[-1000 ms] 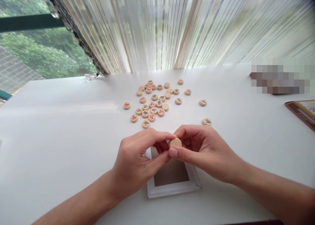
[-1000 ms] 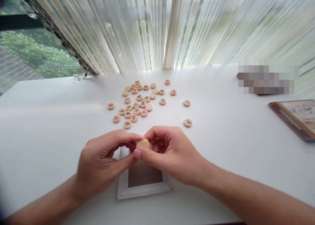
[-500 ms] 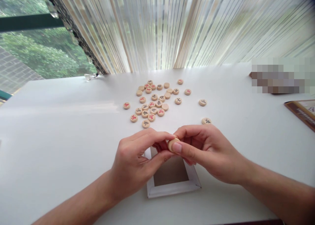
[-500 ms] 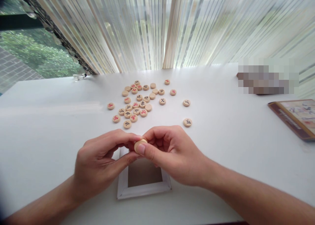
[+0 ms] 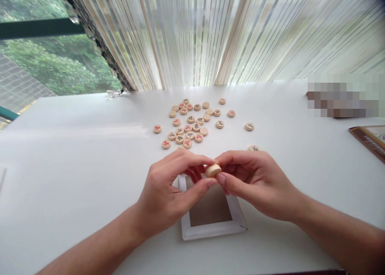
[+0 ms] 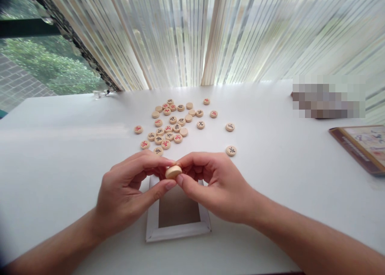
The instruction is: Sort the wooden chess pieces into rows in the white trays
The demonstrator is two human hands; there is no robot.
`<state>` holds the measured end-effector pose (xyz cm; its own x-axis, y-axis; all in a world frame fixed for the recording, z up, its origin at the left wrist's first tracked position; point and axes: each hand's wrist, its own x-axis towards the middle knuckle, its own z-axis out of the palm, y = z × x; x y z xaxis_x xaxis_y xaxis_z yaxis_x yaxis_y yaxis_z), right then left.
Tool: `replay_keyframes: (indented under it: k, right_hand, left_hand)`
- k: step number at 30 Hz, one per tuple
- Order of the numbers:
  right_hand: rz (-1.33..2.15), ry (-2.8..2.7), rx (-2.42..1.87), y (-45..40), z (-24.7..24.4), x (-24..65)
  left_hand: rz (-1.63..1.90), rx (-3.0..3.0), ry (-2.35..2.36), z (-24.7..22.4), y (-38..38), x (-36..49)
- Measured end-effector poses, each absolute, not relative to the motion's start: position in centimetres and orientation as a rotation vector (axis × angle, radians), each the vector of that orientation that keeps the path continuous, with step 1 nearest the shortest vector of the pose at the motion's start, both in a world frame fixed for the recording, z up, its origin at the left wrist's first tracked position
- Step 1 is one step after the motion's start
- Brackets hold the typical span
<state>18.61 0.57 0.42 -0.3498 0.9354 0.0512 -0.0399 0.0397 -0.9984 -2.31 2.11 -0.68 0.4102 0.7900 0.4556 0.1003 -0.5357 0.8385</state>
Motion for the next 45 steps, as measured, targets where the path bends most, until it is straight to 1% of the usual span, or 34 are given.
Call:
replay_keyframes:
  k: [4, 10, 17, 20, 22, 25, 27, 29, 36, 39, 45]
  right_hand:
    - [1.273, -1.602, -0.97, 0.3, 0.1, 18.7]
    - [1.025, -1.762, -1.02, 0.3, 0.1, 18.8]
    - [0.765, -1.902, -1.049, 0.5, 0.2, 19.0]
    - [0.62, -1.928, -1.044, 0.6, -0.1, 19.0]
    - [0.545, -1.975, -0.982, 0.7, -0.5, 18.9]
    - [0.501, -2.074, -0.894, 0.5, -1.0, 18.5]
    - [0.477, -2.132, -0.889, 0.2, -1.2, 18.1]
    - [0.435, -2.18, -0.894, -0.1, -1.3, 17.7]
    - [0.286, -2.377, -1.002, 0.1, -1.9, 15.9]
    - [0.229, -2.402, -1.032, 0.4, -2.4, 15.2]
    - [0.28, -2.354, -1.031, 0.3, -2.9, 15.4]
  left_hand:
    - [1.245, 1.986, 0.827, -0.5, 2.1, -2.3]
    - [1.328, 2.277, 0.754, -0.1, 2.4, -2.6]
    - [1.286, 2.403, 0.697, -0.2, 2.8, -2.9]
    - [1.231, 2.37, 0.799, 0.1, 3.4, -3.4]
    - [1.14, 2.286, 0.964, 0.6, 3.9, -4.0]
    - [0.888, 2.166, 1.189, 1.5, 4.7, -5.0]
    - [0.754, 2.171, 1.195, 1.8, 5.0, -5.6]
    - [0.693, 2.183, 1.168, 1.7, 5.0, -6.1]
    - [0.676, 2.034, 1.23, -0.9, 4.4, -7.2]
    - [0.672, 2.06, 1.162, -1.3, 4.1, -7.0]
    - [0.691, 2.048, 1.098, -1.2, 3.8, -6.9]
